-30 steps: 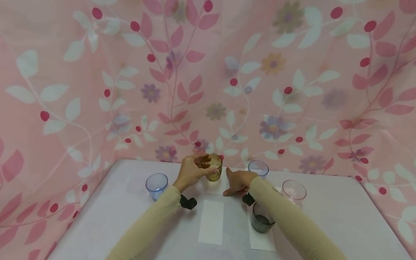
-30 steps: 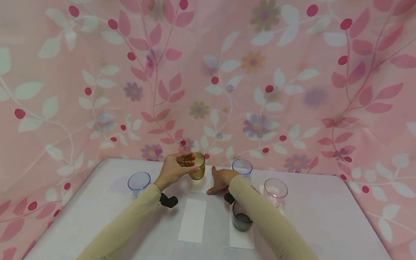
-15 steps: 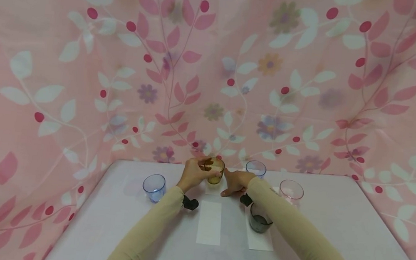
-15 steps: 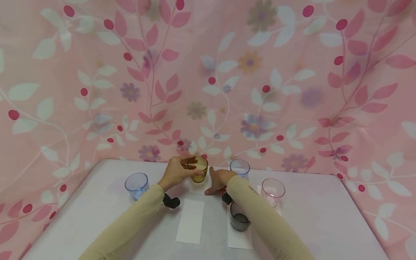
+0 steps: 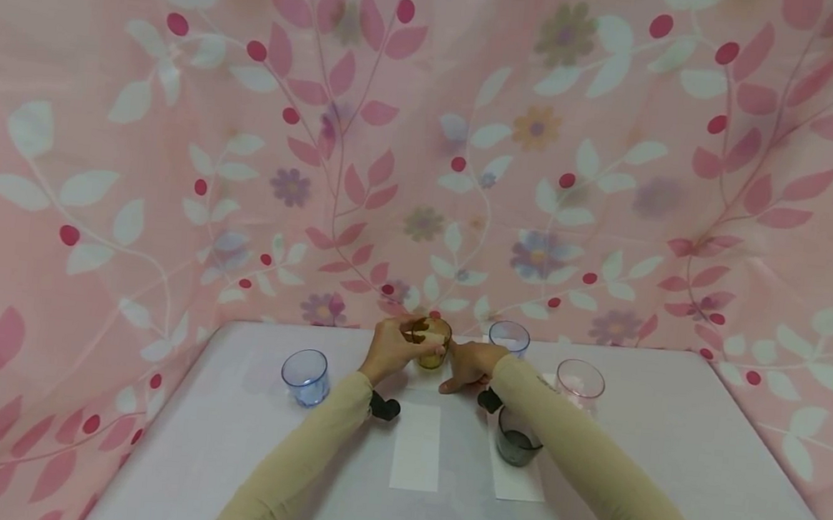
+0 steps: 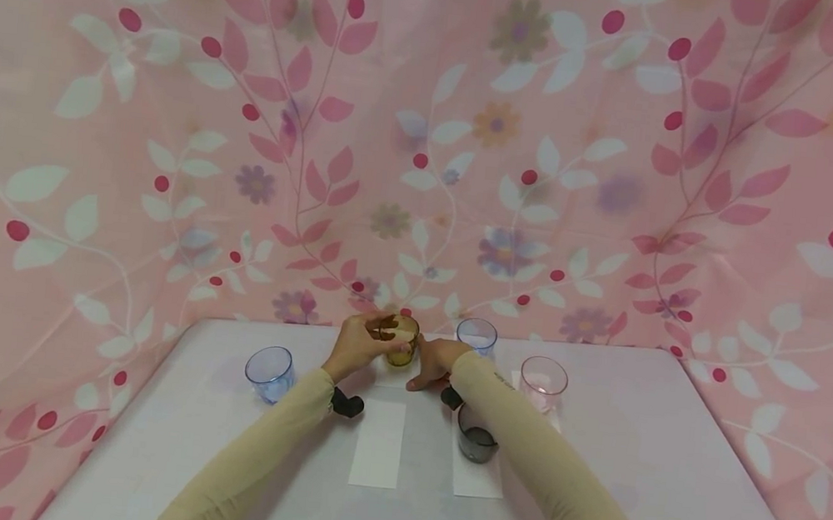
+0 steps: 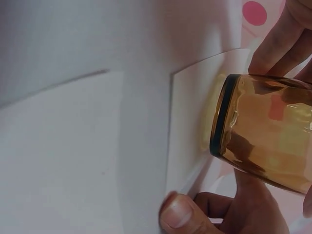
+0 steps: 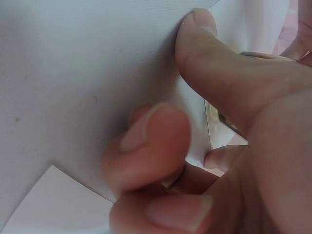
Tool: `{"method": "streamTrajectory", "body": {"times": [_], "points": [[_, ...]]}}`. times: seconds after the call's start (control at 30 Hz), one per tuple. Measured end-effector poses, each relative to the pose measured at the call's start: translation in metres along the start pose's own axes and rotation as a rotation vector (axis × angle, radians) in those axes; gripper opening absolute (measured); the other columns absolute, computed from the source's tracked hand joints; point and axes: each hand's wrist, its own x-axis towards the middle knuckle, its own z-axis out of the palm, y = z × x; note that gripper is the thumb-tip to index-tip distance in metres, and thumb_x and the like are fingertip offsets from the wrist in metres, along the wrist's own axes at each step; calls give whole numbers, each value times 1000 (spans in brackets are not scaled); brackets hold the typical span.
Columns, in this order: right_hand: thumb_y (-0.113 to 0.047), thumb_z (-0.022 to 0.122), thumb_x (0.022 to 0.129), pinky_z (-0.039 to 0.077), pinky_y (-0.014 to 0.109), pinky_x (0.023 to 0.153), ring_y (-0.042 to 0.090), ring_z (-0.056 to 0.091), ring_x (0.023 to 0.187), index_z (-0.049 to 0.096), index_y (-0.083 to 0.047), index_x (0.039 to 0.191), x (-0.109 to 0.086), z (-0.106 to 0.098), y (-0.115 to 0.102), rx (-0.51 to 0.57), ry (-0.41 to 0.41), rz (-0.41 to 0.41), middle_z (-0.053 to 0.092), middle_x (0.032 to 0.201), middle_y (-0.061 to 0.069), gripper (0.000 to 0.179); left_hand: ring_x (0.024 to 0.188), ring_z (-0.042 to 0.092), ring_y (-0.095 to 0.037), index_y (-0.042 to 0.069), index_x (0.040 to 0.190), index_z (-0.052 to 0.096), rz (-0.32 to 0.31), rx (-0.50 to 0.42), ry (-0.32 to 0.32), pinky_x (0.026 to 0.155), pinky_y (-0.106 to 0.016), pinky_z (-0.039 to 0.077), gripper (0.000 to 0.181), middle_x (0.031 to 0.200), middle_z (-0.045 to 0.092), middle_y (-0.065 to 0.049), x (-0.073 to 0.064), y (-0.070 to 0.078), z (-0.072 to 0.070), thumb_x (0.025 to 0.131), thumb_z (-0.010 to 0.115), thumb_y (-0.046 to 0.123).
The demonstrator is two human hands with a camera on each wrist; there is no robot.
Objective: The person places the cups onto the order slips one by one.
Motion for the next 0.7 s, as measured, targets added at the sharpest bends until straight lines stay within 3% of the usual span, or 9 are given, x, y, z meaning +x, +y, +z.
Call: {"method": "streamTrajectory", "body": {"times": [0.27,0.47,0.7], "points": [[-62,81,87,28,22,40,8,43,43,14,-21,172,-4,-2,-2,4,-15,9,55,55,-2,116,107,78,-30,0,137,68,-49,-9,-19,94,-35,64,73,126,75,-18,1,-7,3,78,98,30],[-63,80,87,28,22,40,8,44,42,16,-21,172,-4,-2,-3,-42,-5,13,56,54,-3,115,110,76,-28,5,138,69,-45,12,-18,97,-36,63,71,126,76,-14,1,-11,3,79,96,32],[-61,82,87,28,22,40,8,44,41,20,-20,171,-3,-2,-2,-17,2,7,56,54,-2,112,117,73,-30,4,144,63,-47,24,-5,99,-36,62,76,133,72,-15,-1,-15,6,81,95,31]]}}
